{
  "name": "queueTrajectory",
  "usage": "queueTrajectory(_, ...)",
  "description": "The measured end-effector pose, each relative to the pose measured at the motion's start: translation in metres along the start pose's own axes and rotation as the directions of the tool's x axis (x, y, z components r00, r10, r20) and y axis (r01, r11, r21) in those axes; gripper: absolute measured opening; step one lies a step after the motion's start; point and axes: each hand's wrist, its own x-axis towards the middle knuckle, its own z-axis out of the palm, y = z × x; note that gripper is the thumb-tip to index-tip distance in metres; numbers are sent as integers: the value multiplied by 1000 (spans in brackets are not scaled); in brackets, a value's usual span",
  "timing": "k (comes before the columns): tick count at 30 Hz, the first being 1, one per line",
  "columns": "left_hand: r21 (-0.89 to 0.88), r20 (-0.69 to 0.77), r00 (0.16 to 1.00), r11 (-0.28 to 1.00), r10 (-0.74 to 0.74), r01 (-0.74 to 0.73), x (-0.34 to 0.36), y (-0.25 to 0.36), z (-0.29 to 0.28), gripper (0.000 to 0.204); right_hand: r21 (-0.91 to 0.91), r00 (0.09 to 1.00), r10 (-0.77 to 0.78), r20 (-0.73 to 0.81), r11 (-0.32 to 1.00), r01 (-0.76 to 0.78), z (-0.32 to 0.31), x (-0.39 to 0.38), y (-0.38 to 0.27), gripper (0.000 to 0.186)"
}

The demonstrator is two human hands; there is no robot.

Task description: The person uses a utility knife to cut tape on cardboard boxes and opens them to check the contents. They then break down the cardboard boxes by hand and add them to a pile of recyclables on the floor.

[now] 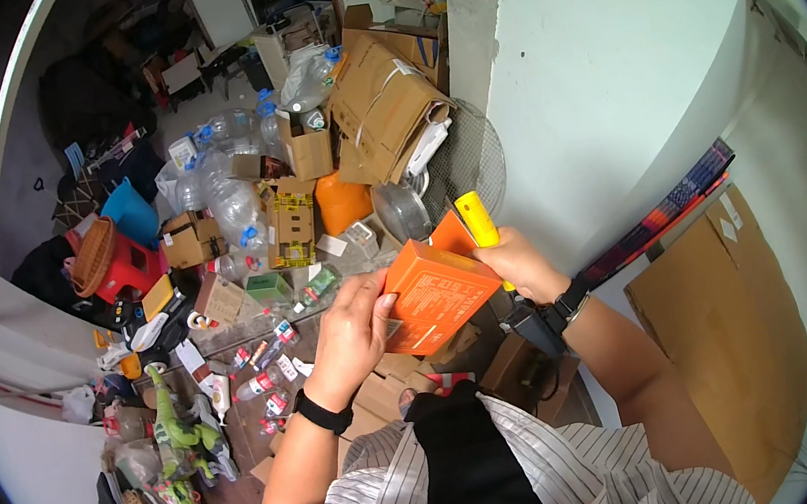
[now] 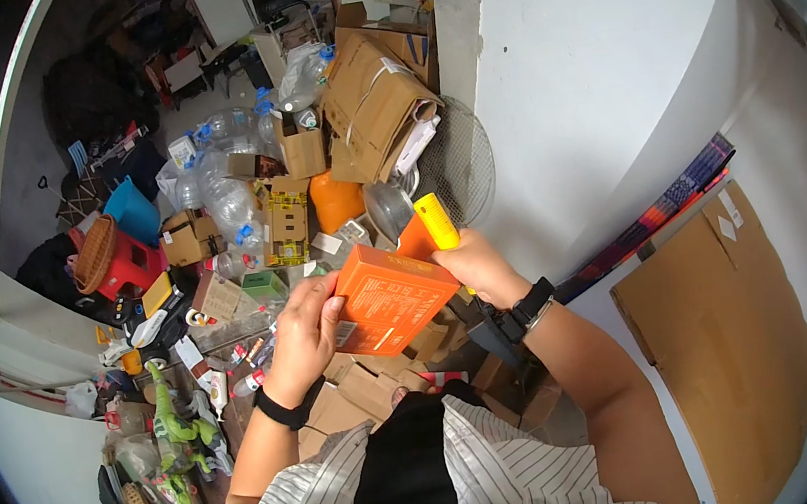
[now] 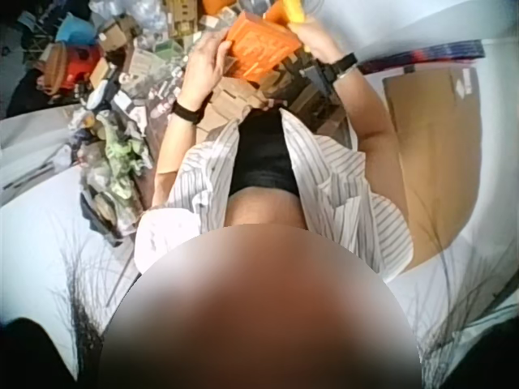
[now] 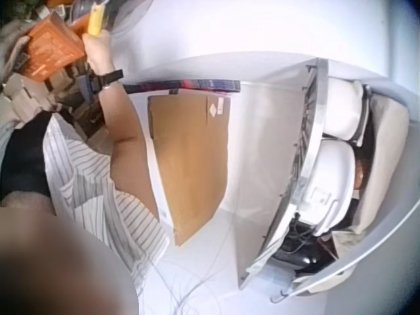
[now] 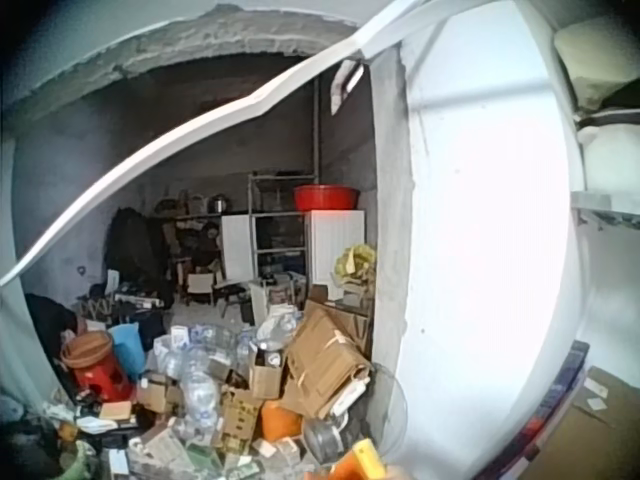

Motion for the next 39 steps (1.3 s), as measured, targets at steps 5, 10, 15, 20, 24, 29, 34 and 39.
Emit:
queueTrajectory(5,-8,-39,998,999,-52,51,-2,-2,0,23,-13,999,-35,-2,999,35,6,-2,5,12)
queueTrajectory(10,9,-62,992,994,-107,108,-12,-6,-2,24,-25,999,-33,25,999,34,15,-13,-8,12)
queueTrajectory(15,-23,-63,998,999,-32,30,-22,-10,-3,27,-21,988,-122,-98,993,120,22,-17,-15,10)
queueTrajectory(20,-57,10,999,997,49,-48,-29,-5,-6,41,-155,851,-426,-308,904,397,11,-13,-21,15)
queueTrajectory(24,11,36,988,989,150,-150,-30,-5,-4,48,-200,775,-492,-397,870,450,14,-25,-40,16)
queueTrajectory(29,50,29,983,982,181,-183,-28,-1,-1,45,-172,717,-568,-405,817,550,14,-28,-40,18)
queueTrajectory(34,13,55,986,988,155,-156,-33,-3,5,40,-225,730,-561,-390,827,515,14,-34,-47,19)
queueTrajectory(39,73,74,961,960,266,-271,-29,-1,8,36,-236,708,-564,-425,824,515,14,-27,-41,19)
